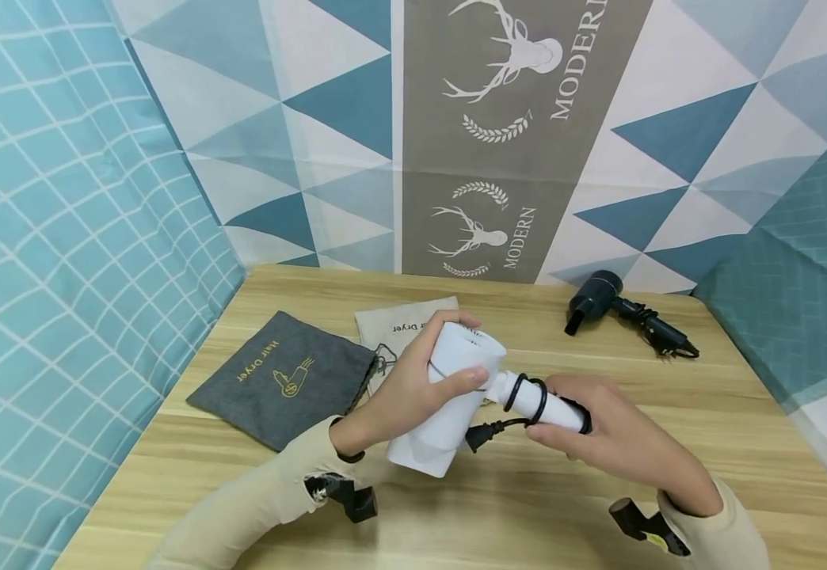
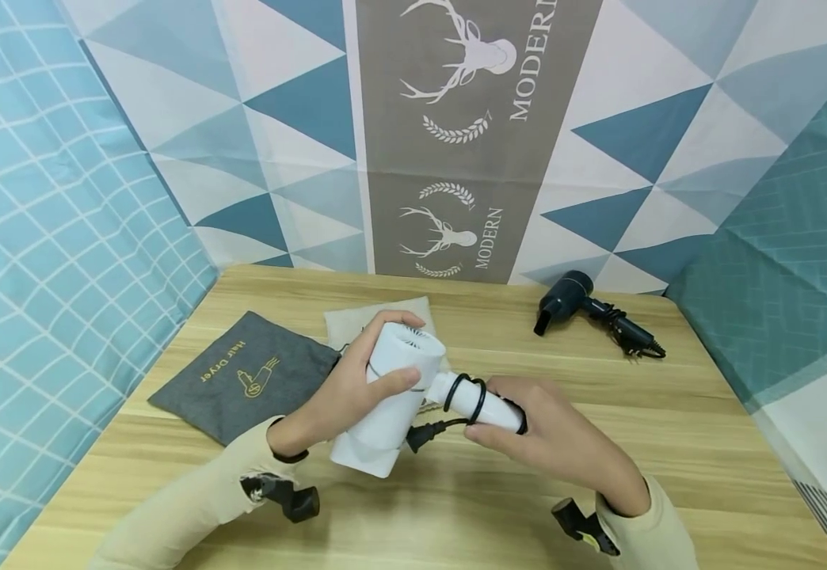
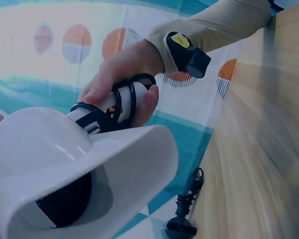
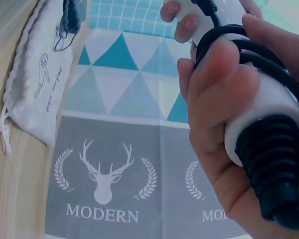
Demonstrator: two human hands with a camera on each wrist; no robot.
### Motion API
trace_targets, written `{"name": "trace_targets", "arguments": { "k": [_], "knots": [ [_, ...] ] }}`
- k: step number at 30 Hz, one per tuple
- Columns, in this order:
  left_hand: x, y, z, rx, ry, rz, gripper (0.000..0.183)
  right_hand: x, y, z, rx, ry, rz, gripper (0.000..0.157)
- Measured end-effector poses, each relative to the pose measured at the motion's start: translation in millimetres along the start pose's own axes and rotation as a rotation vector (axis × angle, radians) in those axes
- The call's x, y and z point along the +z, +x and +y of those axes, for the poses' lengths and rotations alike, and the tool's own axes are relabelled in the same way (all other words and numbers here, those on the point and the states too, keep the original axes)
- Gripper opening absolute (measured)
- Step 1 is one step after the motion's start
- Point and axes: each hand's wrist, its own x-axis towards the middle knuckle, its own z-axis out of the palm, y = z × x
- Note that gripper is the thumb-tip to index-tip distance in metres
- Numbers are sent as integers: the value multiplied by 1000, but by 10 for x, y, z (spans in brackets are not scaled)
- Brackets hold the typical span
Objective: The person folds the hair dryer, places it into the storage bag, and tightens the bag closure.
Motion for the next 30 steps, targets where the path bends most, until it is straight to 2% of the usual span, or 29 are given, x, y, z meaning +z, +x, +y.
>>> {"name": "trace_targets", "arguments": {
  "k": [3,9,14,17,22,25,30],
  "knots": [
    [6,-67,152,26,28,4,47,23,-21,-52,7,43,-9,12],
    [-28,-153,316,110,13,8,48,63,-88,-374,-5,-42,102,11],
    [-76,-218,446,119,19,10,49,114,-87,-547,9,-53,132,11],
    [-156,-254,517,127,33,30,50,149,-26,-618,-51,-64,149,15],
    [-272,-312,561,187,56,58,53,119,70,-781,-188,-121,186,24],
    [-345,-364,580,250,99,83,56,124,108,-907,-247,-132,192,22],
    [-423,-463,700,411,143,81,60,196,125,-1091,-315,-152,242,25]
  ]
}}
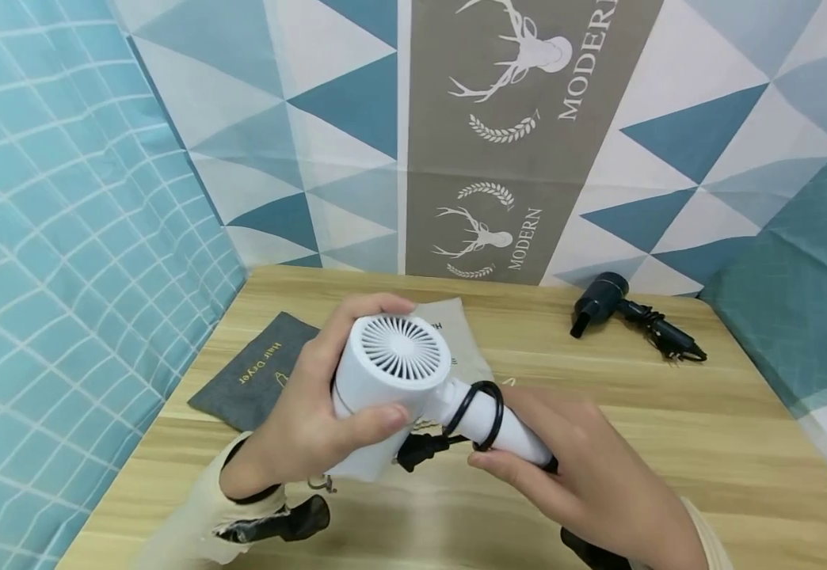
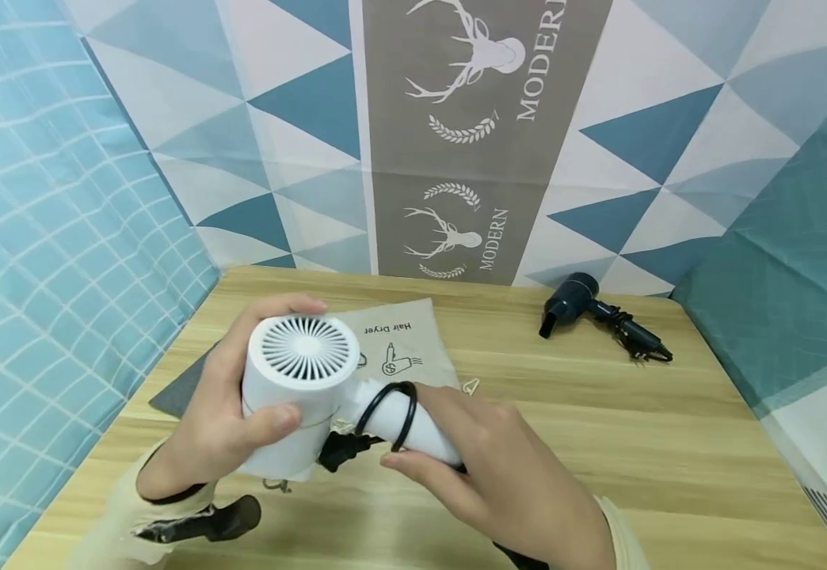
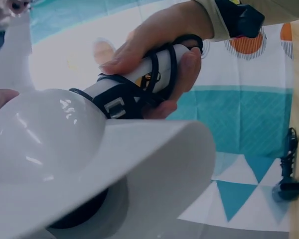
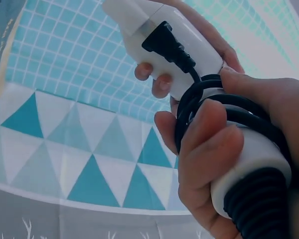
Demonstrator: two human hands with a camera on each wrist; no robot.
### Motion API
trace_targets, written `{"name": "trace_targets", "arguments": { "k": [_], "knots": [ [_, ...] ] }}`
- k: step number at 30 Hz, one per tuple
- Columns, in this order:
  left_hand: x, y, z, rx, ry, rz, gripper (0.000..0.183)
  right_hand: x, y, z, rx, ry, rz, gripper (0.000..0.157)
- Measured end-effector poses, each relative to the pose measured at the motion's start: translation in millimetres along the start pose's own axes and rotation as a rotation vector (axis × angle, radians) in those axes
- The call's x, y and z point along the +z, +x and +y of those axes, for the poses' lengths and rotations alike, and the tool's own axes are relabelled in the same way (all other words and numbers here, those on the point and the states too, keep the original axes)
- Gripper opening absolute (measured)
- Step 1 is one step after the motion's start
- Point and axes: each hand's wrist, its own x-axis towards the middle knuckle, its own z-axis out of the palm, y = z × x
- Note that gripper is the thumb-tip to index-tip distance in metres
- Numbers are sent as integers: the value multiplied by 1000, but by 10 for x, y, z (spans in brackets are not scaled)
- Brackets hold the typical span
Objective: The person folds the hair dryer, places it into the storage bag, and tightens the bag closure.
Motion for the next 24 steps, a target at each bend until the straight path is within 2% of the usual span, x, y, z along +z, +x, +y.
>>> {"name": "trace_targets", "arguments": {
  "k": [4,9,12,20,24],
  "knots": [
    [-1,30,104,78,1,-9,58,20,-1,-57,-6,-19,50,33],
    [-27,31,120,107,29,55,58,62,66,-37,-68,0,93,34],
    [-16,47,124,121,34,68,59,51,73,-24,-87,5,116,36],
    [33,69,51,156,20,78,61,27,29,33,-54,-41,125,42],
    [47,64,11,161,23,75,62,11,-2,44,-13,-36,91,43]
  ]
}}
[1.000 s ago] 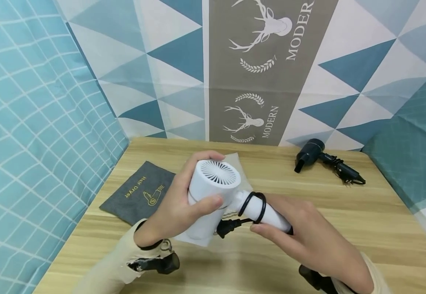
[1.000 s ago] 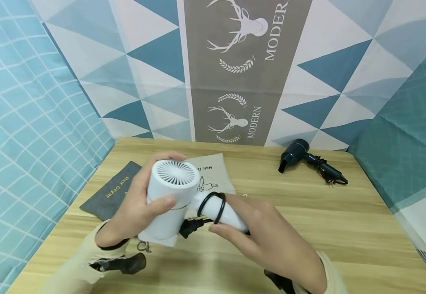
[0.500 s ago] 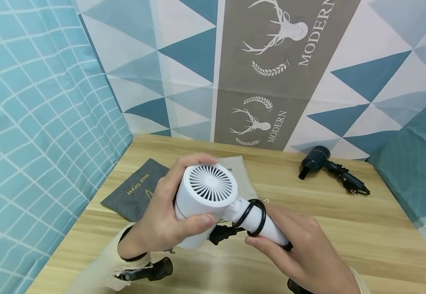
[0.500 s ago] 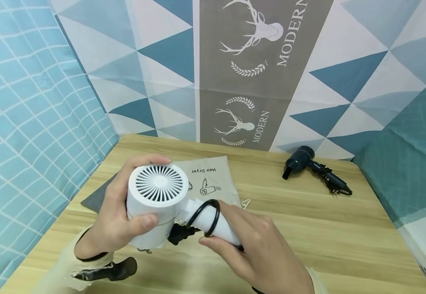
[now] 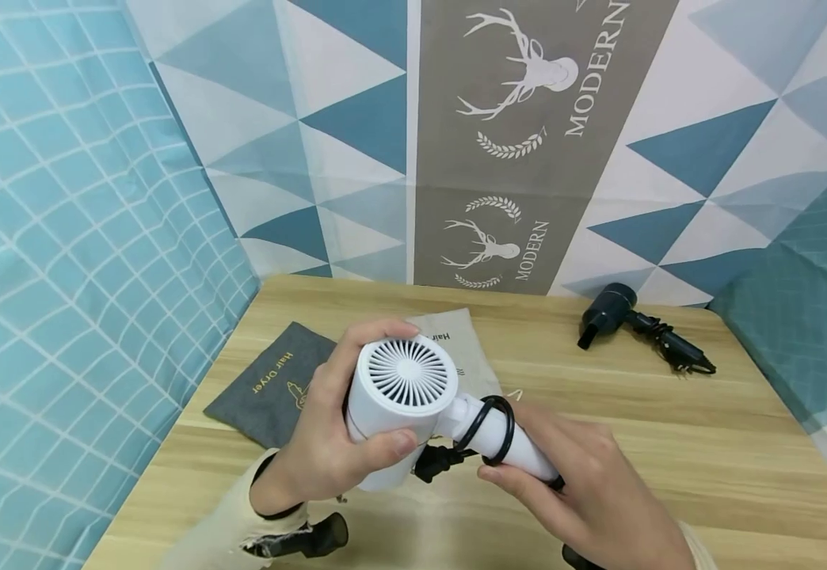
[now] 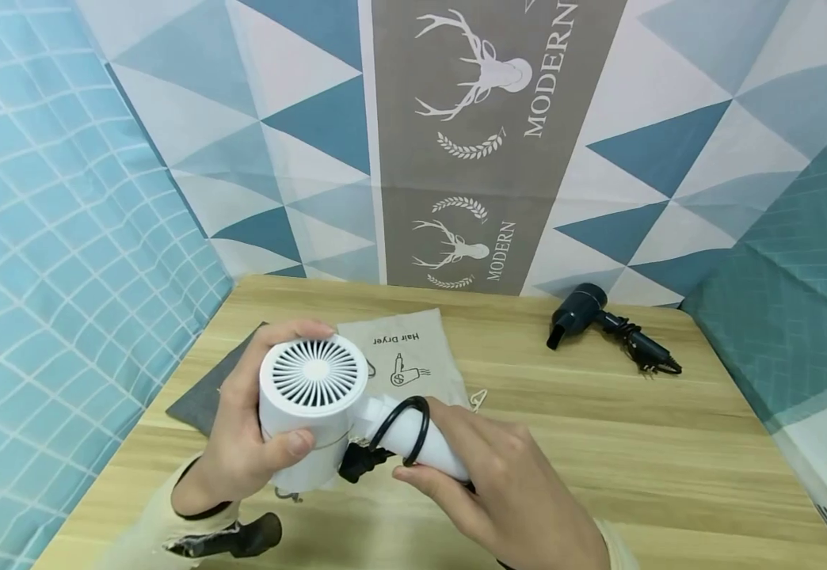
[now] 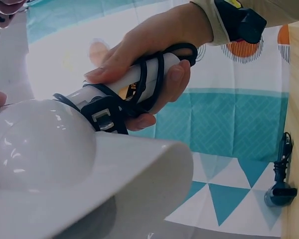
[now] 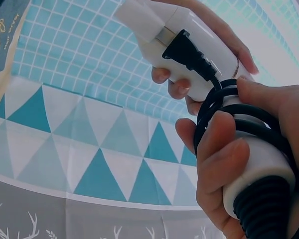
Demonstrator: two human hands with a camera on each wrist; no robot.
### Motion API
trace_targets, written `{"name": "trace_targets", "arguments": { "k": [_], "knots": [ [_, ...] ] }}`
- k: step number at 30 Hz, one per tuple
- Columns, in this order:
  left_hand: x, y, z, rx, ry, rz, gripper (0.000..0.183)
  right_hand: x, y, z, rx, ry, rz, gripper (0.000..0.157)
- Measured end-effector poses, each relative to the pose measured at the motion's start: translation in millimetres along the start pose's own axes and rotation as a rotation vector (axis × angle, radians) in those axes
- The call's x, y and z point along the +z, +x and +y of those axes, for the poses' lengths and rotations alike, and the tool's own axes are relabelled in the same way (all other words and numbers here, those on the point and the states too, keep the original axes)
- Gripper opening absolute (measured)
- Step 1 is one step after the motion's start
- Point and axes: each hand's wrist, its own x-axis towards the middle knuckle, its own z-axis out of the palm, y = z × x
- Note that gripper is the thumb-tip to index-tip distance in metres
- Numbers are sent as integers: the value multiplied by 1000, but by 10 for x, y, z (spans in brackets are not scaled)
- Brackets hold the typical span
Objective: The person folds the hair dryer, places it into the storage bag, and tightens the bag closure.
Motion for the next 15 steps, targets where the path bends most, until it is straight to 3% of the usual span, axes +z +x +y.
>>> {"name": "trace_targets", "arguments": {
  "k": [10,15],
  "knots": [
    [-35,-88,-68,-46,35,21,60,131,1,97,-41,14,56,50],
    [-24,-15,-84,-41,42,21,59,115,30,117,-56,21,79,47]
  ]
}}
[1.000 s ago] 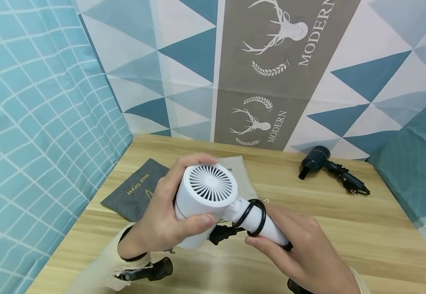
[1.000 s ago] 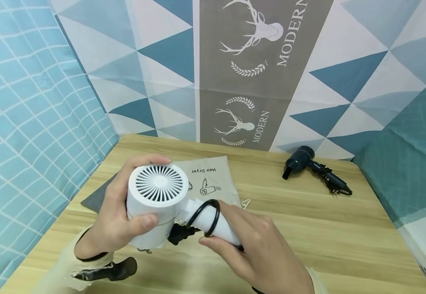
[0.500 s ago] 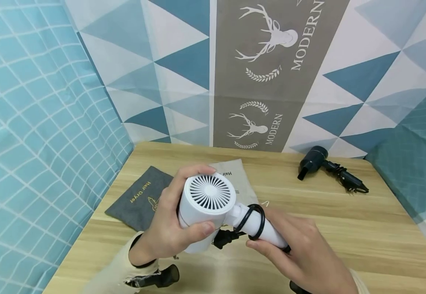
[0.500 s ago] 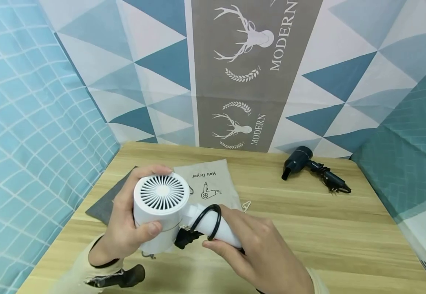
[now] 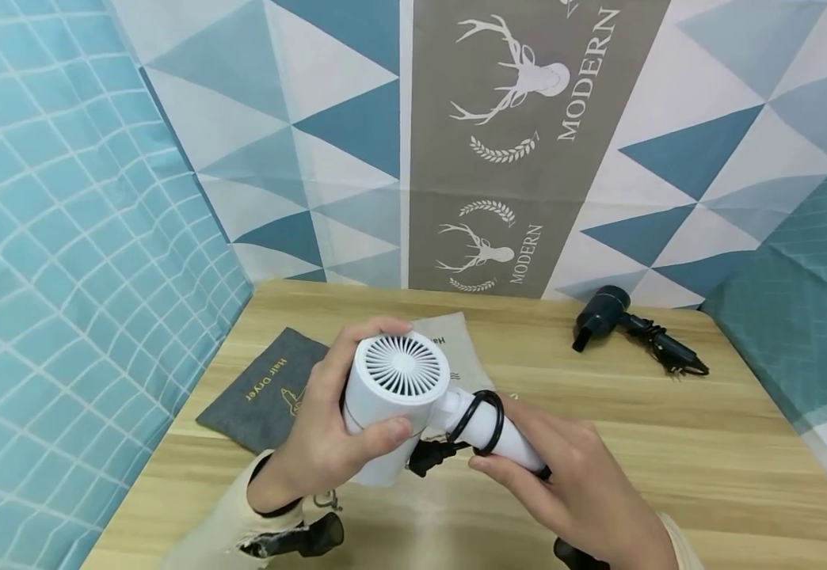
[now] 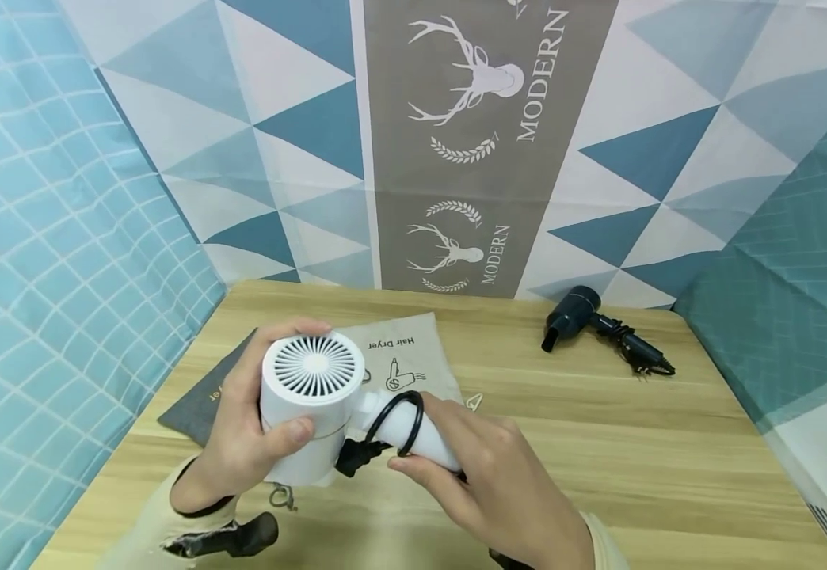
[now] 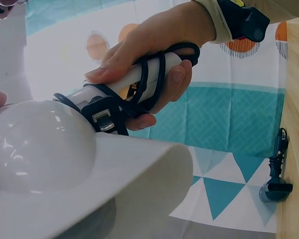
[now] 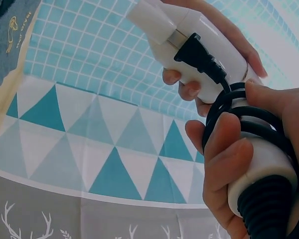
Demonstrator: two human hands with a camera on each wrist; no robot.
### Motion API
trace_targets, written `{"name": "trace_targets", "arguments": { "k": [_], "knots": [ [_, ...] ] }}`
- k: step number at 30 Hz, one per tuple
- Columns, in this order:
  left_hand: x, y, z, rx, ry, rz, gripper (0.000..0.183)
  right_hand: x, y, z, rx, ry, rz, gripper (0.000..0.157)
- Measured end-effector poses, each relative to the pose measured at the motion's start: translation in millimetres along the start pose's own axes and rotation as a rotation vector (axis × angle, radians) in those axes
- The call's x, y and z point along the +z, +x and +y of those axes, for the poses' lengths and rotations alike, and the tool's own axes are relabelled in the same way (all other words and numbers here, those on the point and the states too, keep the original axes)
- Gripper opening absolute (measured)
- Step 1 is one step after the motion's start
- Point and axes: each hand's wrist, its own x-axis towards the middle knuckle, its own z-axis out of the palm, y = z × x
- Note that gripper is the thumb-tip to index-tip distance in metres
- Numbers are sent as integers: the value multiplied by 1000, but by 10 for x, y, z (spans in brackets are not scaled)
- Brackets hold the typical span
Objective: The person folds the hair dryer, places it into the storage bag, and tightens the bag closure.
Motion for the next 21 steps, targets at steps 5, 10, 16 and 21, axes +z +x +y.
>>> {"name": "trace_targets", "arguments": {
  "k": [5,10,16,21],
  "knots": [
    [7,29,-11,-3,-12,-5,58,-2,24,-11,-32,-2,33,42],
    [23,13,-20,-32,-11,8,57,-4,23,-8,-18,-1,36,40],
    [64,-40,-25,-34,-20,27,59,0,4,18,-45,15,28,39],
    [96,-9,-32,-23,-18,32,59,-20,-29,28,-16,-6,27,42]
  ]
}}
